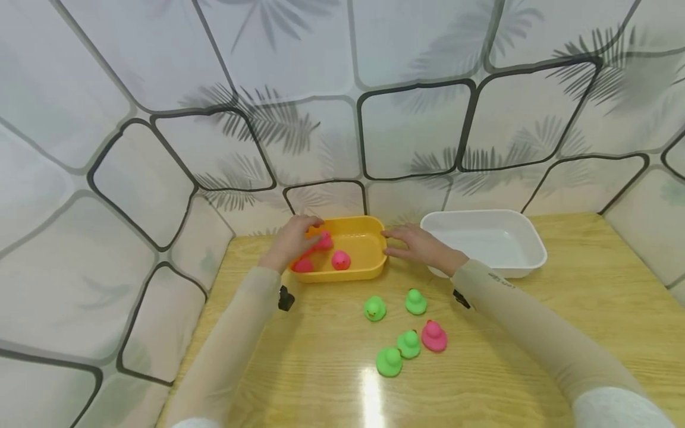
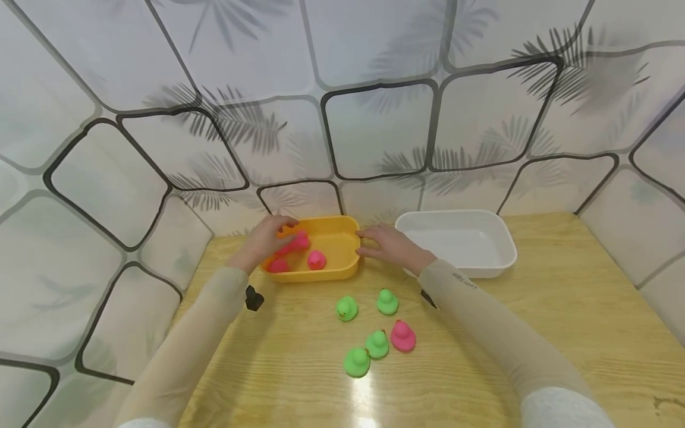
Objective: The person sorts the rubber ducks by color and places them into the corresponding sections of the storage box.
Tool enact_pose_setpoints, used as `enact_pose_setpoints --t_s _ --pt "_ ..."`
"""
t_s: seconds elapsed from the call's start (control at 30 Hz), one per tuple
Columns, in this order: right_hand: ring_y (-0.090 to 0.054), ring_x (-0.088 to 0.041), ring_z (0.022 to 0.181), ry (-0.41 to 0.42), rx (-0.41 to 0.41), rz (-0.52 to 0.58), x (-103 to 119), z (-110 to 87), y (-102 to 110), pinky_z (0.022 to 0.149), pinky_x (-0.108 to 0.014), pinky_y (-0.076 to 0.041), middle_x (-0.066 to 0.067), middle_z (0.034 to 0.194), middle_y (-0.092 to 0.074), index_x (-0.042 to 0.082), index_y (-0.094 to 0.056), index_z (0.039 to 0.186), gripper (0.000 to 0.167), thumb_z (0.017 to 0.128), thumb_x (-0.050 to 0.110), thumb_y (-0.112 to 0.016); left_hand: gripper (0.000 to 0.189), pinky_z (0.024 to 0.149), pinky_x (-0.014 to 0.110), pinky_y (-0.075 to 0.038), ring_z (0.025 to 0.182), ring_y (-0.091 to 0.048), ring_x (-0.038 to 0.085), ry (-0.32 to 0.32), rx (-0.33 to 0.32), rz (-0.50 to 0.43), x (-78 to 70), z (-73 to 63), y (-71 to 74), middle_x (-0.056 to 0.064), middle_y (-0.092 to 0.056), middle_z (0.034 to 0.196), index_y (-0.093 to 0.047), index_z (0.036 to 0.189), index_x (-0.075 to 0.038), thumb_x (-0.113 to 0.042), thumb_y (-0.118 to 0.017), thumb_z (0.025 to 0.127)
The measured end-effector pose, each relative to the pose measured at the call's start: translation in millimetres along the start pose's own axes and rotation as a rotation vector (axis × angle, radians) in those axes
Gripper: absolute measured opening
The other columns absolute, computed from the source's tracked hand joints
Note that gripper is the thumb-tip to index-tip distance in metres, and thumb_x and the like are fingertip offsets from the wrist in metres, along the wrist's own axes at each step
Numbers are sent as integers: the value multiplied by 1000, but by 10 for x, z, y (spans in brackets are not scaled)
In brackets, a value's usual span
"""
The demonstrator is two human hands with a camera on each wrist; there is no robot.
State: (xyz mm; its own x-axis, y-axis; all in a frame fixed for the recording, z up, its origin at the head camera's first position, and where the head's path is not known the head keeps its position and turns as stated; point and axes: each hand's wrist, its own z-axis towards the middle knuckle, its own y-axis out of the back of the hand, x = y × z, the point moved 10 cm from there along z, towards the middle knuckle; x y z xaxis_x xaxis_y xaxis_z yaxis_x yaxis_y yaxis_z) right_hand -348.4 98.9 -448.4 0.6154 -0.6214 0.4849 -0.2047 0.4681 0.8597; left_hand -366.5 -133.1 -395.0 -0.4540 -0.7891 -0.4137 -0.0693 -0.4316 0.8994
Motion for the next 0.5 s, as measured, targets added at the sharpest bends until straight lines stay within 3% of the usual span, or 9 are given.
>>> enact_pose_setpoints --t_s 0.3,0.5 --pt "-52 -40 138 -22 20 17 -14 2 -14 118 -56 -35 -19 147 -59 -1 -57 146 58 102 36 -68 33 98 51 -51 113 -60 36 -33 -9 15 -132 -117 -61 16 -69 124 -71 127 -2 -15 -76 96" --pt "-52 -41 137 -21 16 10 7 5 -2 117 -56 -36 -20 145 -60 -1 -58 146 58 102 35 -68 28 104 50 -48 117 -60 36 -149 -23 3 -376 -224 -116 14 -72 120 -73 121 -1 -13 -76 96"
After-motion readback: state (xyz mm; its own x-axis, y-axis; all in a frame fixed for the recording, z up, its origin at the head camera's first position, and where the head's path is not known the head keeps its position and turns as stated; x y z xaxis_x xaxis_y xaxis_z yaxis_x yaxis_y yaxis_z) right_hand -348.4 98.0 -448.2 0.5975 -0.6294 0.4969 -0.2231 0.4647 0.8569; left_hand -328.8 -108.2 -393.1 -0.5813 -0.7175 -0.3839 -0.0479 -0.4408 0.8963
